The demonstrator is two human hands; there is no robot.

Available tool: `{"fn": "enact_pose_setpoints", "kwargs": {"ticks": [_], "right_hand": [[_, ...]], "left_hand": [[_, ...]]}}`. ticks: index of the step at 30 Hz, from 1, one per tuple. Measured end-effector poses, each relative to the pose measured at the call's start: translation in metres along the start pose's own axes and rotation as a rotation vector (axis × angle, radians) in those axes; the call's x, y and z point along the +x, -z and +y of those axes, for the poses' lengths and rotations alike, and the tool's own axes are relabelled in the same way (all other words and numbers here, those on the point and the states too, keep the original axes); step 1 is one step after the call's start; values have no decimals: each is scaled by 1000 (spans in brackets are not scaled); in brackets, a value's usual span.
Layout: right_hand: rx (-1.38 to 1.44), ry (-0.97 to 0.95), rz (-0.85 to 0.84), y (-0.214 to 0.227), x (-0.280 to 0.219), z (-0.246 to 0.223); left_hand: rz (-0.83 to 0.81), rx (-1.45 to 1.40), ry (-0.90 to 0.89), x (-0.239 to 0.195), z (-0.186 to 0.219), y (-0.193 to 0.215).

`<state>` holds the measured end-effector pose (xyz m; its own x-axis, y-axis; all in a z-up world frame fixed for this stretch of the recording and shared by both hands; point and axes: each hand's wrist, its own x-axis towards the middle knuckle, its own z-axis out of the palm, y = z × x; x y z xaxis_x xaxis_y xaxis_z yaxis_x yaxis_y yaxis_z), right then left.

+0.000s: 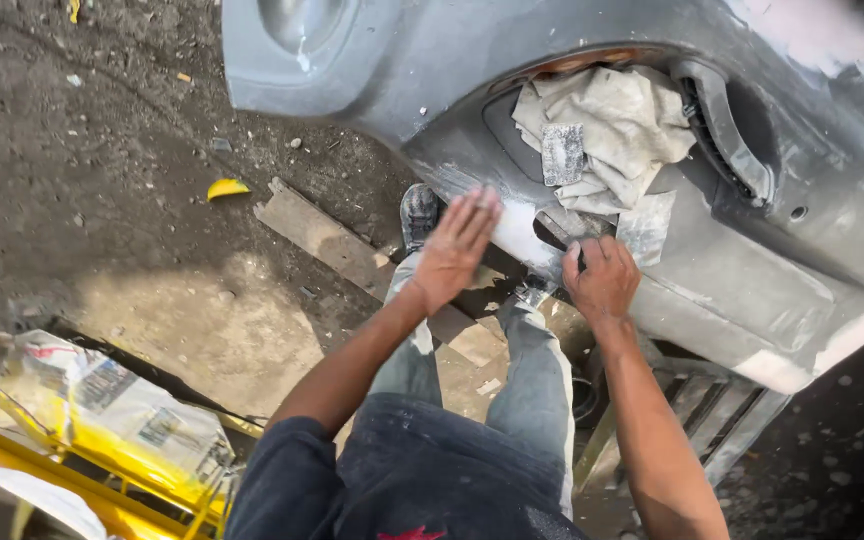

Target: The person sands a gray car bumper with a sanding block, focusing on smoothing the surface. They repeatedly rub the block over the bumper's curves and edges, occasionally pausing to wipe the surface with a cloth or their hand.

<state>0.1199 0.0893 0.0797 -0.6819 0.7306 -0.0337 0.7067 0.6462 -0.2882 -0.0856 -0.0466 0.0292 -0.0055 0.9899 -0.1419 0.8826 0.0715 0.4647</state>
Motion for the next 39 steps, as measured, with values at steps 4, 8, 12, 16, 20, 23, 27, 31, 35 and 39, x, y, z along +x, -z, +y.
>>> {"fn": "enact_pose_setpoints", "kwargs": {"ticks": [4,8,12,16,20,23,27,31,35,39], "right_hand": [[254,-296,37,8,-8,-17],[463,-503,76,9,-59,-23],[642,-703,102,-17,-103,-38],[951,-901,165,-49,-107,-63],[1388,-1062,170,-23,-76,-105],[1680,-1039,109,-62,-105,-126],[1549,-812,235,-110,-141,-124],[1444,-918,332,-65,-139,-134],[1400,-1080,499,-76,-131,-140],[1451,-1283,689,-76,-57,-178]], "left_hand": [[-38,31,-287,11,17,-21],[-162,-69,-299,-9,-51,45],[-186,80,-210,-18,-38,23],[-168,-217,-238,20,23,26],[-11,-705,44,-7,52,50],[-125,-1012,558,-41,69,74],[164,-702,353,-39,33,110],[463,-277,304,-4,-54,136],[494,-186,267,28,-96,121],[381,-365,204,63,-126,135]]}}
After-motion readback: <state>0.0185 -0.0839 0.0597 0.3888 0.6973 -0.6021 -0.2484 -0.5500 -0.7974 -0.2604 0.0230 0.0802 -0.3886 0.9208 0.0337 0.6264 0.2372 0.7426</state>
